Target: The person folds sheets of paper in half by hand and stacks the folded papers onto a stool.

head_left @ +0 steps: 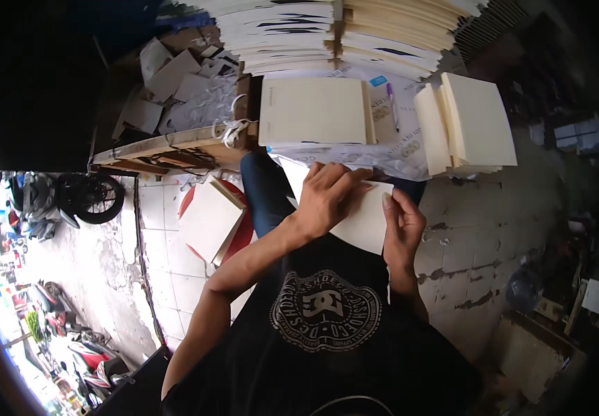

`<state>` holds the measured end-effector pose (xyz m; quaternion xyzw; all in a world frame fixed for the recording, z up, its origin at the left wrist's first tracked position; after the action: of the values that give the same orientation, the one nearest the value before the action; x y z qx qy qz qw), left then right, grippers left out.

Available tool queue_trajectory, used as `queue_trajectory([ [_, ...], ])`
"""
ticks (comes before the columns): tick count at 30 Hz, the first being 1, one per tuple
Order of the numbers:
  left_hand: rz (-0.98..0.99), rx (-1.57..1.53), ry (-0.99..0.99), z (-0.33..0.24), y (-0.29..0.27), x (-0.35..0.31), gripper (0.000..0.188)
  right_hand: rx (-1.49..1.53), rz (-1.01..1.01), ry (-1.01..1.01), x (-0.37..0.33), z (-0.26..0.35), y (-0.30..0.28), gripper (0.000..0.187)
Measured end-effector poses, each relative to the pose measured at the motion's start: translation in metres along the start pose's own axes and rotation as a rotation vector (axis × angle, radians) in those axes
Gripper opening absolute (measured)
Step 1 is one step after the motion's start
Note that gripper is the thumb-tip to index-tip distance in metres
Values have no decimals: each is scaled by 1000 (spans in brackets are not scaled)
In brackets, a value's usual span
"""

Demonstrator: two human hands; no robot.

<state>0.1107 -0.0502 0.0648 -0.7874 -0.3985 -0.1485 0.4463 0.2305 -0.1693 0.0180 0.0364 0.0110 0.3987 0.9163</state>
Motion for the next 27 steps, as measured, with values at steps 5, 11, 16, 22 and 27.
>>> queue_trajectory([
  [5, -118, -102, -67, 3, 5, -37, 30, -89, 120, -17, -8, -18, 23, 20],
  [11, -133, -69, -86, 5, -5, -39, 29, -151, 241, -29, 2, -14, 38, 10],
  [16, -268, -114, 136, 14, -27, -32, 29, -289, 180, -302, 14, 20, 31, 8],
  [22, -466, 506, -62, 184, -151, 1, 8, -288, -135, -368, 19, 97, -131, 29],
  [27, -476, 791, -561, 276, -195, -30, 78, 262, -28, -619, 31, 114, -137, 43],
])
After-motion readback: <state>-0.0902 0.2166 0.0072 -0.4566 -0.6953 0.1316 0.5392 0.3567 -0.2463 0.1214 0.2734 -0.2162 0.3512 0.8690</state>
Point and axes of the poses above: each hand's wrist, its own x-axis towards the middle knuckle, its own y-axis out of the palm, z = x × y, the point moved 7 cm from there along x, towards the middle knuckle, and after that the axes turned 2 degrees about -x, right-handed, at the moved point
